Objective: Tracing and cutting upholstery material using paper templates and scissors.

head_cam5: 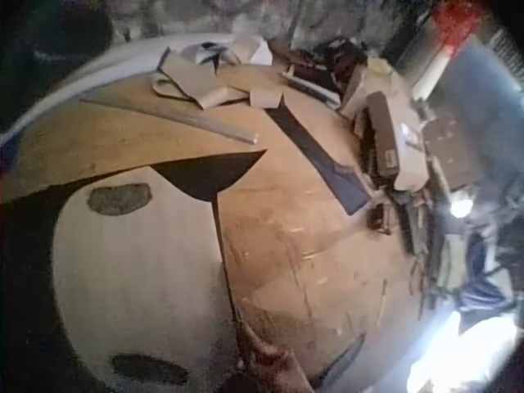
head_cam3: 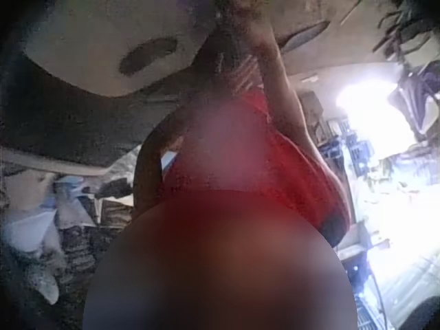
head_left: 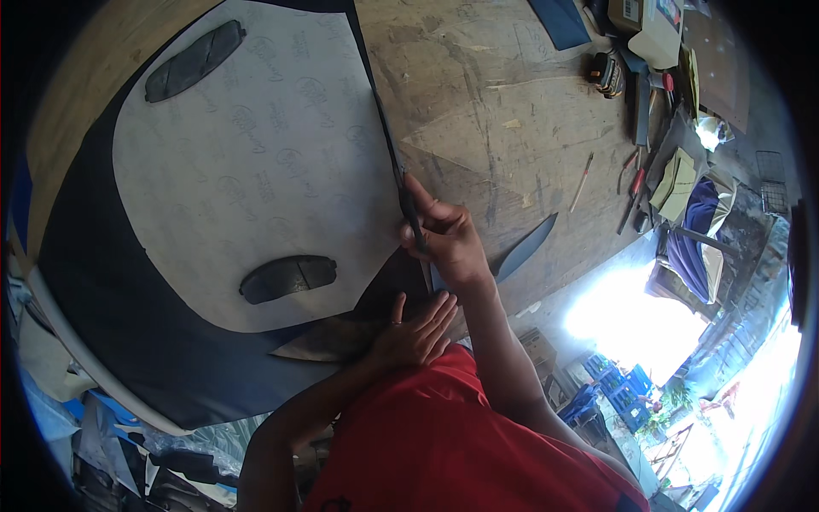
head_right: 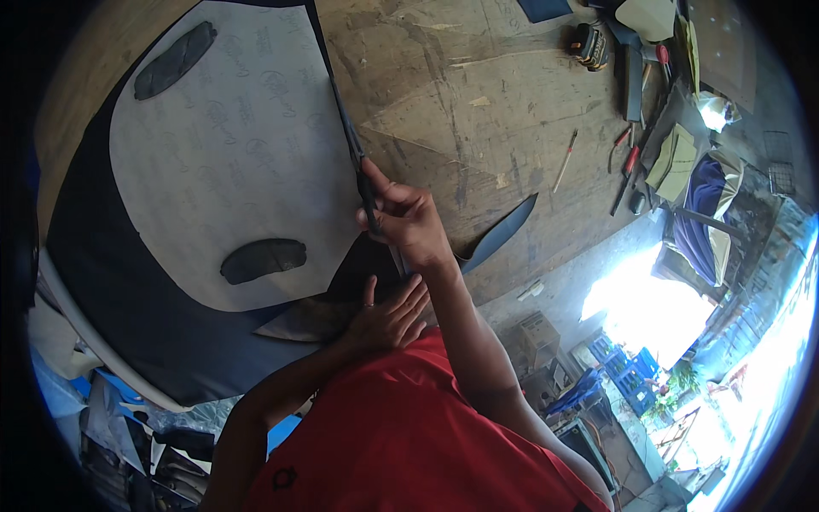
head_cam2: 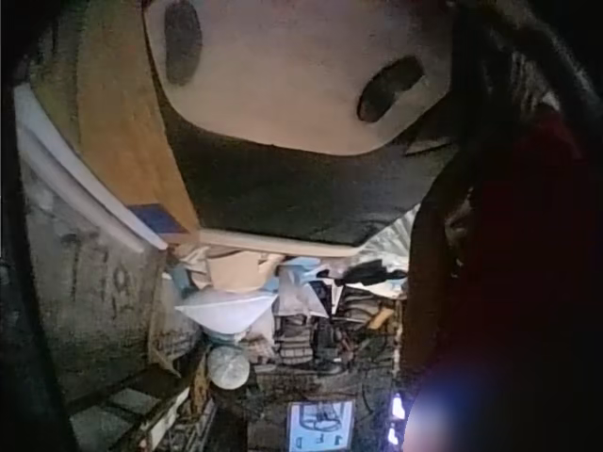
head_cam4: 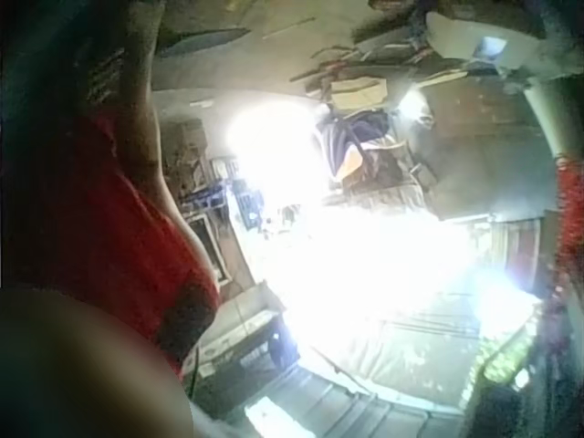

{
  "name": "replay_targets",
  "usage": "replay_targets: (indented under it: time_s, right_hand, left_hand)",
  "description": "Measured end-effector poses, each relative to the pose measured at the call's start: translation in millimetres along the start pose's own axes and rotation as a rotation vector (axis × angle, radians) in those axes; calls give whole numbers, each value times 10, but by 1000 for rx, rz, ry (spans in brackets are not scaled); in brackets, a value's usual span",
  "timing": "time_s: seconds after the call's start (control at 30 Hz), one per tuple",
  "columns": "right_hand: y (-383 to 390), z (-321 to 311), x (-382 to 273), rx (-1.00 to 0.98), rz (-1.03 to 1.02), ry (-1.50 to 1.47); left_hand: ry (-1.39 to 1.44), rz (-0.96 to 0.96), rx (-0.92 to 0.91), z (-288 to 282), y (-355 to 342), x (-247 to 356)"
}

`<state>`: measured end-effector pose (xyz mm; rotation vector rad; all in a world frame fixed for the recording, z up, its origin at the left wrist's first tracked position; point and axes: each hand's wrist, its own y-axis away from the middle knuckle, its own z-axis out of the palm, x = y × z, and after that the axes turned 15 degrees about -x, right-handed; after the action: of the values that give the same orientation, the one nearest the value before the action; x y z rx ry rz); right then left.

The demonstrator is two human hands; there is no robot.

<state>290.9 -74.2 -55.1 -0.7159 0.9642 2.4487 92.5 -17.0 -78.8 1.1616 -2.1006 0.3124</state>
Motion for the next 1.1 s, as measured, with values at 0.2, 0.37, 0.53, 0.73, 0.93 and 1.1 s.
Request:
replay_targets:
  time_s: [0.2,0.37,0.53,0.73,0.93,1.1]
  right_hand:
    - [-200,113,-164,35,1,56]
    - [-280,113,-193,8,-59,95]
    - [-390,135,-296,35,-28,193]
    - [-617,129,-331,2,-68,97]
    - [-744,133,-435,-14,-72,189]
    - [-912,127,-478,-21,-99,179]
  left_hand:
    - [-13,18,9,-3,15,14]
    - [-56,29,84,24,9,9]
    - [-40,55,80,45,3,-13]
    - [27,97,39,84,23,-39]
    - [61,115,20,61,19,-56]
    - [77,128,17,90,10,-55]
